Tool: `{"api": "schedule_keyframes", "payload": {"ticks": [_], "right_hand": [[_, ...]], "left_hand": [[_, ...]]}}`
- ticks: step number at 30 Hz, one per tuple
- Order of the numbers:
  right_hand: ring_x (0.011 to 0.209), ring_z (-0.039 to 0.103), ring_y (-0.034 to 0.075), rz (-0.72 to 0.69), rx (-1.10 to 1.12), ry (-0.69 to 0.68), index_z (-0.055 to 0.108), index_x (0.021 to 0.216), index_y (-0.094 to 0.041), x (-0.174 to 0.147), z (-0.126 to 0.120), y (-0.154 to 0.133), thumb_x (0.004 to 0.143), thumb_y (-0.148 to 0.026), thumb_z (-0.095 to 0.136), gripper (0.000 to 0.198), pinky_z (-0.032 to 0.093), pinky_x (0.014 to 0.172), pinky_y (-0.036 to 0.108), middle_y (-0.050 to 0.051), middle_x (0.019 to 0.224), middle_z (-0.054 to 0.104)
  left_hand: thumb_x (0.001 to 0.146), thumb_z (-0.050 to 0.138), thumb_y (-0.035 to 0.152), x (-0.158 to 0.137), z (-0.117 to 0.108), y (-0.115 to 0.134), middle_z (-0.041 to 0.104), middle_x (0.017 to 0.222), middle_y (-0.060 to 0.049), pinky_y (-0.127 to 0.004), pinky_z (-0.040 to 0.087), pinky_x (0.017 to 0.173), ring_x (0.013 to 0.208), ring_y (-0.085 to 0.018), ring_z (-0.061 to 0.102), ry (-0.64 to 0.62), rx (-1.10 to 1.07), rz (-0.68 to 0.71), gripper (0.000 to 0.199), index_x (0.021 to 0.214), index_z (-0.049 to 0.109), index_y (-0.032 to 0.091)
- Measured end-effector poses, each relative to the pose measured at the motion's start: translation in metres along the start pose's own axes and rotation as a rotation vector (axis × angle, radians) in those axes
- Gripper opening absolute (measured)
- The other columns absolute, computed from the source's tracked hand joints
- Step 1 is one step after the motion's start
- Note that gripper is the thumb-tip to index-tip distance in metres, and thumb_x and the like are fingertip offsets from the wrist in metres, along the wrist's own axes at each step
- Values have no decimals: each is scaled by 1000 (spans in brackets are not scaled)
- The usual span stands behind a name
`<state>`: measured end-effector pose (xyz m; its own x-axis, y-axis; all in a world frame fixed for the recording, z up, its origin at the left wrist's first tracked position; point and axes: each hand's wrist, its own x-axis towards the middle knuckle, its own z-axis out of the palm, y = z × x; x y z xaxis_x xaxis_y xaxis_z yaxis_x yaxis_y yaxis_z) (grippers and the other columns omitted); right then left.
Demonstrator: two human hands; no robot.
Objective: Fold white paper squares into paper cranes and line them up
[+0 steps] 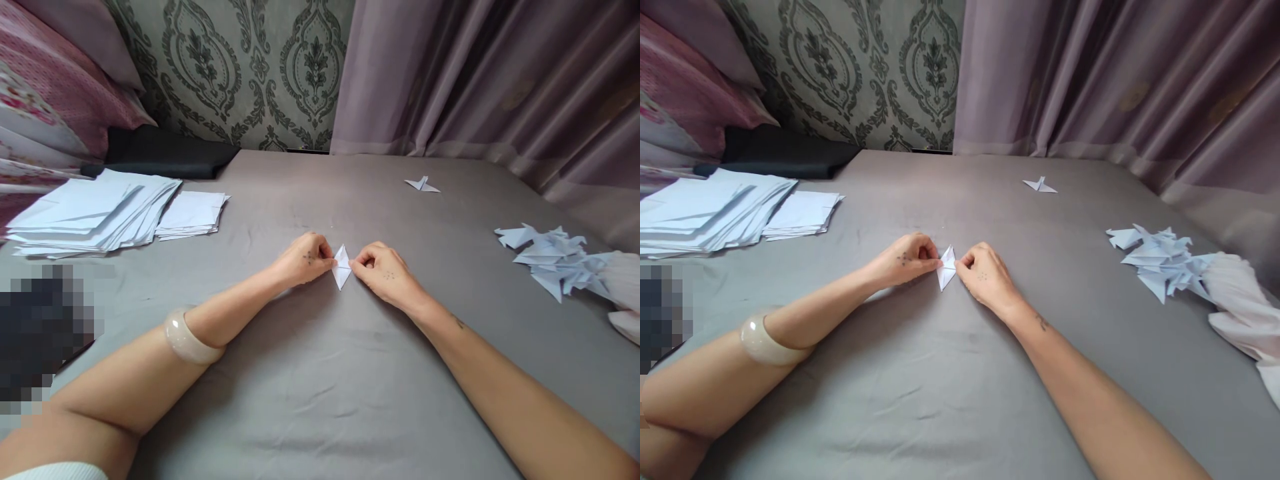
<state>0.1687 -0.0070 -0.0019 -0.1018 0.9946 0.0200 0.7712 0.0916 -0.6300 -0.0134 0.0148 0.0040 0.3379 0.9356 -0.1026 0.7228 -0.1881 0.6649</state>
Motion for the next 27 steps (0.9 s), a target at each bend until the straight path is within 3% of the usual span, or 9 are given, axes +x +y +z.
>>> {"api": "schedule_keyframes", "payload": {"ticks": [3,6,10,14,20,27], "right_hand": [[68,53,12,-61,-26,31,59,70,-19,-4,3,2,79,-27,55,13,42,68,27,2,86,59],[74,56,13,-181,-41,72,62,88,-21,-9,7,3,84,-20,51,12,43,70,27,3,96,61],[94,58,16,-365,-205,39,65,103,-25,-18,7,1,89,-11,41,31,42,69,26,3,105,63],[93,57,18,-446,-446,34,67,106,-26,-27,4,-3,93,-13,39,33,41,65,28,5,102,65],[88,55,19,-522,-619,22,65,110,-24,-31,1,-5,94,-11,35,37,40,65,31,6,100,66],[92,57,18,-479,-476,-16,67,109,-28,-31,-5,2,93,-12,38,36,41,65,30,1,110,67]], "left_hand": [[77,56,20,-4,7,-4,58,86,-3,-24,43,63,70,-13,53,124,46,159,10,85,60,17],[86,43,16,-11,15,-5,57,99,-7,-27,45,72,85,-16,55,149,135,302,17,88,60,17],[92,33,15,-21,15,1,59,97,-9,-30,46,74,91,-20,54,87,425,376,28,97,61,15],[88,35,10,-28,7,5,62,97,-10,-28,45,68,90,-21,56,3,616,457,31,98,64,15],[82,39,9,-28,0,1,65,103,-9,-27,47,65,94,-22,60,-14,557,434,34,96,69,17],[76,42,8,-26,0,-7,67,109,-6,-27,49,68,97,-21,62,19,477,456,33,89,71,18]]}}
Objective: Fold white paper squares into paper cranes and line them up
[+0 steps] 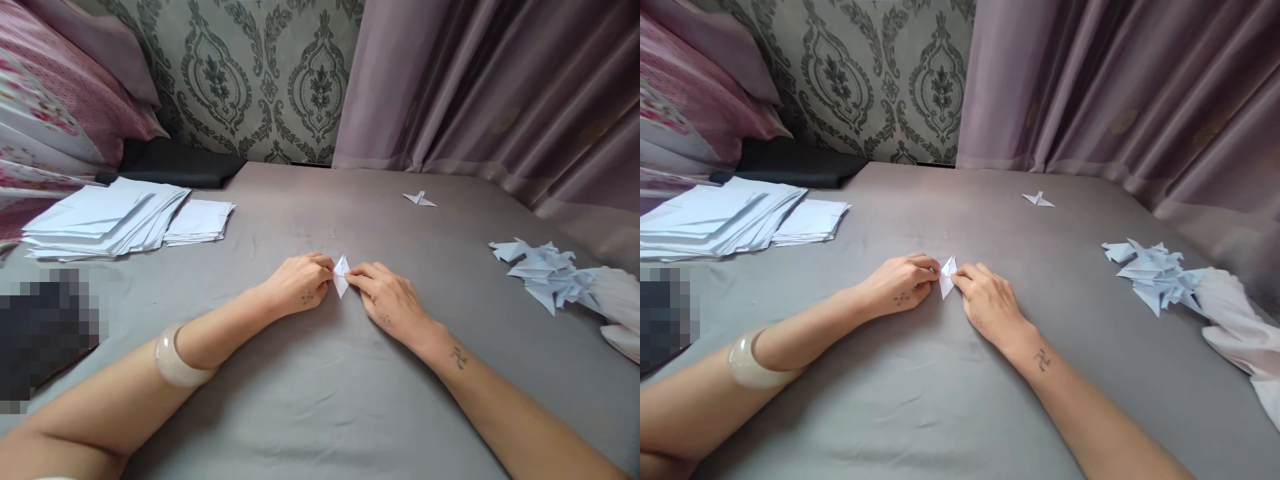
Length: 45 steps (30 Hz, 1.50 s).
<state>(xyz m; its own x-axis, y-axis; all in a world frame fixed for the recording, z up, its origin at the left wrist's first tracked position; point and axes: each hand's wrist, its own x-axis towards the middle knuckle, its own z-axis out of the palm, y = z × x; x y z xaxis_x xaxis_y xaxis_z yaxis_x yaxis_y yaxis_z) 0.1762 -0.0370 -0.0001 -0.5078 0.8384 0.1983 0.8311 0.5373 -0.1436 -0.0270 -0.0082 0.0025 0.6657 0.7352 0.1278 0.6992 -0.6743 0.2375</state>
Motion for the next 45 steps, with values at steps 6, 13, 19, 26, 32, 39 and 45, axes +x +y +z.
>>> {"api": "schedule_keyframes", "payload": {"ticks": [6,13,19,26,32,39,45], "right_hand": [[93,57,18,42,84,-13,69,104,-25,1,-1,3,93,-13,41,33,42,66,30,1,111,67],[97,58,19,83,155,-8,72,97,-26,3,0,0,88,-9,41,36,44,67,30,2,111,66],[90,64,15,307,557,62,73,84,-25,13,11,16,78,-7,45,34,47,83,30,-1,102,71],[77,64,14,473,842,36,59,118,-17,17,5,18,71,-18,62,48,49,78,30,6,101,70],[62,57,11,391,1124,9,68,87,-18,15,-2,11,73,-38,68,25,44,60,26,1,78,67],[82,65,16,602,1736,88,64,81,-21,17,-4,3,60,-27,82,29,49,80,32,0,84,70],[91,60,14,569,1756,80,67,82,-25,18,-1,-1,64,-28,80,22,43,86,31,-2,89,69]], "left_hand": [[79,46,15,1,0,4,67,100,-7,-27,48,70,90,-20,61,71,-126,-57,23,80,69,18],[81,59,35,10,10,-2,58,89,-5,-28,46,68,73,-15,55,167,-398,-360,20,84,66,17],[79,61,27,14,11,0,55,92,-6,-29,45,76,81,-15,53,116,-501,-431,14,82,68,15],[79,61,31,13,14,-3,59,89,-5,-26,43,69,77,-14,54,174,-651,-300,18,78,67,14],[79,66,38,13,11,8,63,78,-3,-24,45,67,71,-12,57,192,-1076,-218,28,87,60,12],[66,79,38,15,8,16,64,88,-3,-26,48,72,76,-13,60,264,-1260,-263,43,94,57,14],[71,74,39,14,7,18,65,80,-3,-27,48,73,75,-14,61,367,-1271,-246,32,83,63,12]]}}
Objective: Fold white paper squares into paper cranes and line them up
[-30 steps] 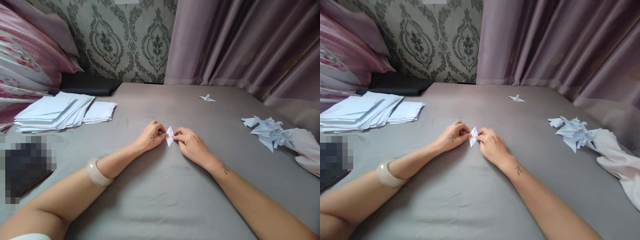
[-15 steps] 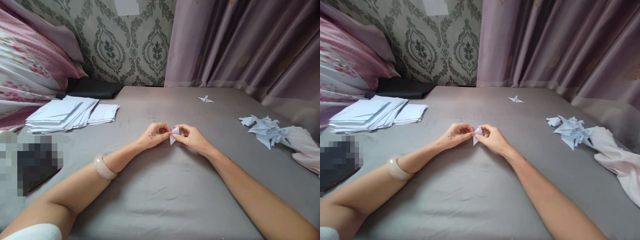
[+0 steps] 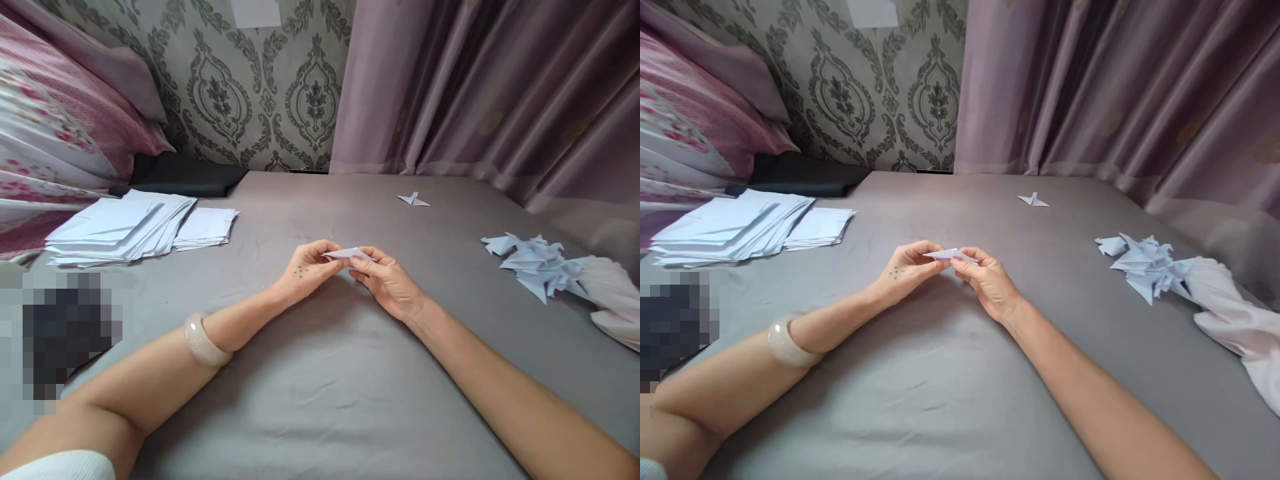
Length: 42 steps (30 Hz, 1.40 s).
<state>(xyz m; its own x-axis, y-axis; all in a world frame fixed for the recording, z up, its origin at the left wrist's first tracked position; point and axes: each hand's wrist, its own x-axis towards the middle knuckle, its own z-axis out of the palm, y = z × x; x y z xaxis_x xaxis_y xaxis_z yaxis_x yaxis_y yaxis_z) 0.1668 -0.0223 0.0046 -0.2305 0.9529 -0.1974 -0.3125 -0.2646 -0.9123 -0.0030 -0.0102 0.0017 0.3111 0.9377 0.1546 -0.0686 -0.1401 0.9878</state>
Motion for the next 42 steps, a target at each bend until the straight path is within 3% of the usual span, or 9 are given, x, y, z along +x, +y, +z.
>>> {"api": "schedule_keyframes", "payload": {"ticks": [13,16,19,22,25,30,36,40,42], "right_hand": [[93,59,14,-43,45,-6,68,83,-25,4,1,3,65,-32,80,23,42,89,29,-2,93,69],[97,59,16,-75,-68,-21,66,86,-25,3,1,3,68,-36,77,24,43,90,30,-1,96,68],[101,58,18,-273,-363,42,64,95,-25,2,0,3,72,-39,74,29,44,92,33,1,103,66],[99,58,18,-588,-719,162,62,102,-26,1,-2,3,76,-34,71,29,46,91,35,3,107,63],[94,58,18,-818,-969,231,62,106,-27,2,-4,2,83,-28,63,23,47,88,34,5,103,61],[95,56,19,-1005,-1246,259,62,113,-25,4,-8,3,87,-21,55,27,46,87,32,7,103,55],[83,54,18,-957,-1519,224,67,89,-23,7,-10,8,91,-16,45,24,43,78,31,6,86,59],[80,56,16,-701,-1548,111,67,90,-23,5,-11,12,90,-17,48,20,40,66,28,4,90,62],[78,58,15,-578,-1486,68,68,91,-24,3,-12,12,89,-20,51,18,40,64,27,3,92,63]], "left_hand": [[76,71,34,-2,3,1,69,86,-6,-29,49,77,81,-17,63,5,76,96,27,91,67,12],[79,67,34,-1,2,-1,68,84,-6,-30,50,77,81,-17,63,6,98,133,23,90,66,13],[83,62,31,0,-2,-1,66,79,-4,-28,49,75,76,-15,60,110,352,240,16,85,65,16],[86,56,26,0,-8,-2,65,83,-5,-29,47,76,80,-15,58,197,679,478,11,84,64,18],[90,50,22,2,-15,-4,66,92,-8,-31,45,79,86,-17,56,140,915,688,14,89,63,19],[93,43,21,3,-20,-3,67,95,-9,-34,40,78,88,-19,55,24,1187,802,20,92,62,19],[94,37,18,7,-20,-6,65,93,-9,-35,38,76,84,-19,53,-55,1360,777,26,86,61,17],[95,33,17,9,-19,-13,64,88,-11,-33,39,72,80,-20,52,-258,1391,615,30,85,61,14],[94,35,17,8,-19,-15,63,88,-11,-32,42,73,81,-20,53,-289,1316,519,29,88,63,13]]}}
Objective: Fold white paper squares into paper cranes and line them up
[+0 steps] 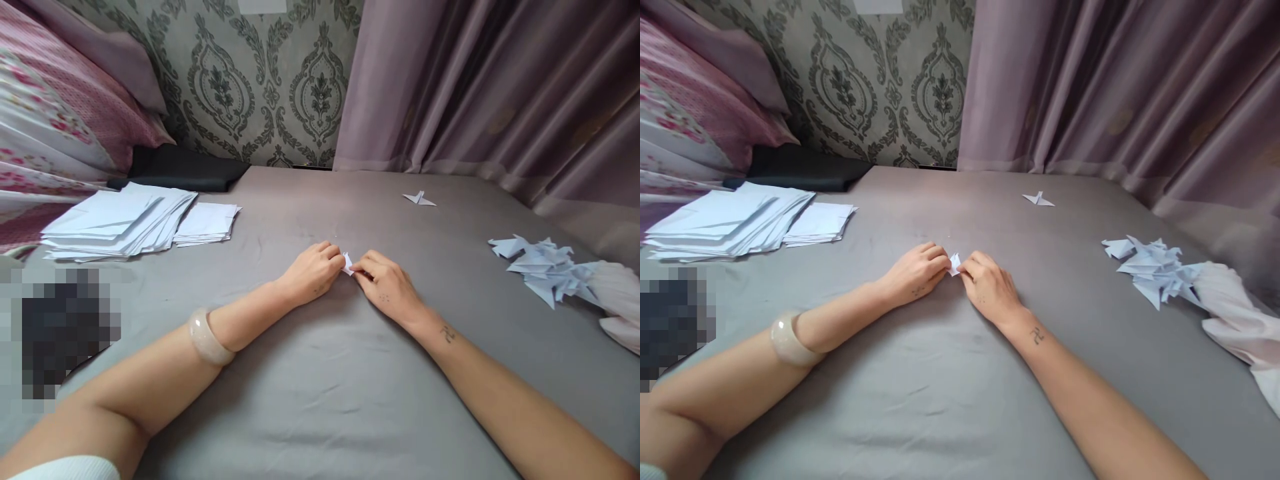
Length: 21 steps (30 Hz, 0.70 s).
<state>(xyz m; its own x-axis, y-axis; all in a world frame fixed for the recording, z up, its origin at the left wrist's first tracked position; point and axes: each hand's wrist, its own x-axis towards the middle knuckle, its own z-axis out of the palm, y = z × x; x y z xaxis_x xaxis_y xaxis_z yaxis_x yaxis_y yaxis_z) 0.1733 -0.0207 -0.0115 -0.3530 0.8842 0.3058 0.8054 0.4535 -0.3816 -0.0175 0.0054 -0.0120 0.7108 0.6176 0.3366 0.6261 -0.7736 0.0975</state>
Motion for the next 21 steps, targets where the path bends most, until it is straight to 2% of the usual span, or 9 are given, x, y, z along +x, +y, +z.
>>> {"api": "schedule_keyframes", "payload": {"ticks": [3,6,10,21], "right_hand": [[79,58,16,64,124,-55,70,88,-26,0,-2,0,88,-27,54,17,41,67,28,2,91,64],[72,57,15,157,225,-59,71,80,-25,3,-4,1,85,-33,57,17,42,69,29,2,86,65],[68,55,14,251,289,-76,70,75,-23,9,-5,2,83,-36,58,19,42,69,30,2,83,64],[68,54,15,359,297,-78,69,69,-22,16,-4,0,78,-37,58,20,44,69,32,4,86,64]], "left_hand": [[91,43,20,-3,0,0,64,89,-10,-31,45,75,85,-20,56,17,-208,-125,24,88,66,15],[86,52,24,-3,-2,0,65,86,-8,-28,45,70,77,-18,58,31,-395,-278,19,80,68,17],[84,55,27,1,-6,-1,63,85,-6,-27,45,67,70,-15,57,4,-514,-431,18,78,69,16],[82,54,37,5,-9,-4,60,82,-5,-25,42,62,70,-15,54,-37,-591,-519,25,76,67,15]]}}
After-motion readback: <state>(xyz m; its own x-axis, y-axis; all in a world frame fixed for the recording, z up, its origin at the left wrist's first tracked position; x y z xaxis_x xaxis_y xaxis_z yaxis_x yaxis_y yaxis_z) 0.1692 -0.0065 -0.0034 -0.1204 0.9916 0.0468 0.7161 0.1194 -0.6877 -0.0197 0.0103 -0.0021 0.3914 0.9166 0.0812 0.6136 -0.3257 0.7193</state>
